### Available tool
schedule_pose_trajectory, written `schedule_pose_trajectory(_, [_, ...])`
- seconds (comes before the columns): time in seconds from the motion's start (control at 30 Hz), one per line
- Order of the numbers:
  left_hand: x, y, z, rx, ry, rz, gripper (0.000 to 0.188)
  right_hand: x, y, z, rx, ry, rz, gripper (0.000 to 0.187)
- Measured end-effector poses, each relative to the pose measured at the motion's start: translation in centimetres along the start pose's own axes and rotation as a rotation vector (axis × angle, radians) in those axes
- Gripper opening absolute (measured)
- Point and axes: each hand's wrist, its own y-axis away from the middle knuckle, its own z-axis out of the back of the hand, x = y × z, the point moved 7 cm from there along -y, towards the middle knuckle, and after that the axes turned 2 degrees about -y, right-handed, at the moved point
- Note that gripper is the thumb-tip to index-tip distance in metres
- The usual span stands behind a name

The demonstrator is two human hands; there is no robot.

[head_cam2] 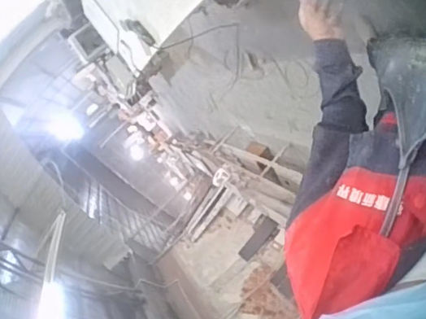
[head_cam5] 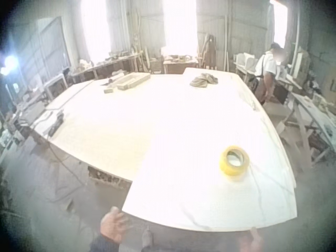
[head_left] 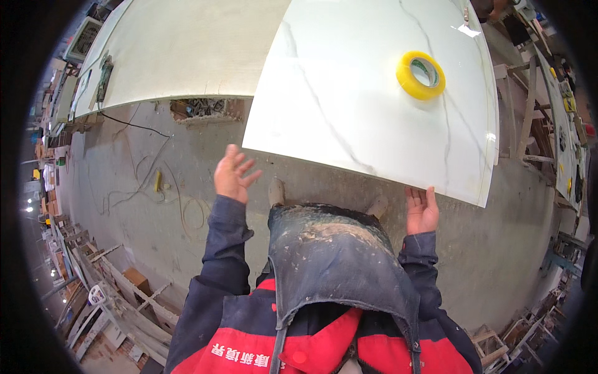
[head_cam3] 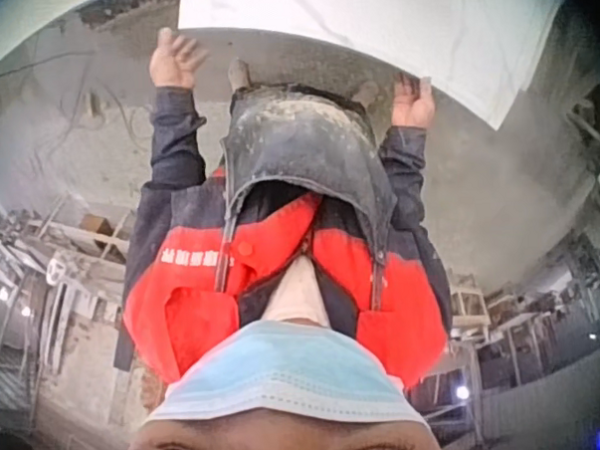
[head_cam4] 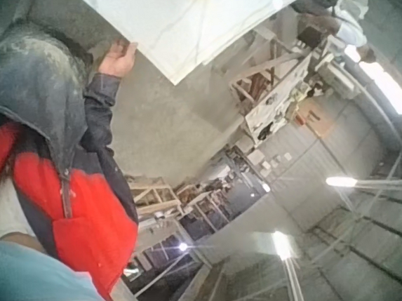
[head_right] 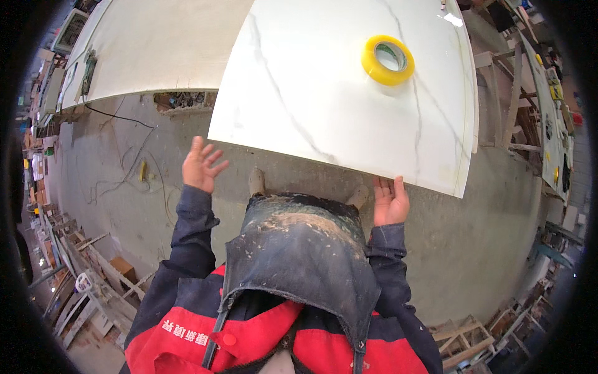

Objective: The person applies yellow masking tape along the edges of a large white marble-patterned tile, then uses a cloth to wipe the surface. They later use a putty knife to scrape residue from a smaller tile sample and the large tile edge.

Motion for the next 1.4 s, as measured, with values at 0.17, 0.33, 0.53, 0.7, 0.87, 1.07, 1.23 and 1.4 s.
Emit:
schedule_pose_trajectory(0.17, [3.7,2.9,-5.3,0.194,-0.117,0.066,0.061,0.0,-0.1,-0.2,-0.005,0.01,-0.002,0.042])
schedule_pose_trajectory(0.33, [2.7,2.3,-4.6,0.189,0.058,0.092,0.04,0.2,-0.1,-0.3,-0.002,-0.002,0.002,0.041])
schedule_pose_trajectory(0.53, [1.4,1.4,-4.5,0.189,-0.009,0.05,0.031,0.1,-0.1,-0.5,0.022,-0.02,-0.01,0.033])
schedule_pose_trajectory(0.7, [1.3,0.3,-4.5,0.11,-0.008,0.057,0.033,0.1,0.0,-0.2,0.009,-0.019,-0.017,0.033])
schedule_pose_trajectory(0.87, [1.7,-0.1,-5.1,0.16,-0.013,0.047,0.046,0.0,-0.2,-0.1,0.01,-0.049,0.006,0.028])
schedule_pose_trajectory(1.07, [9.0,7.2,-12.4,0.562,-0.082,0.227,0.06,-0.3,0.0,-1.0,0.01,-0.088,-0.005,0.032])
schedule_pose_trajectory(1.23, [12.0,11.0,-18.1,0.698,-0.249,0.343,0.071,0.1,0.6,-1.2,-0.042,-0.059,0.015,0.034])
schedule_pose_trajectory(1.4, [12.8,11.3,-19.1,0.626,-0.209,0.346,0.06,-0.1,0.6,-1.1,-0.048,-0.023,0.033,0.035])
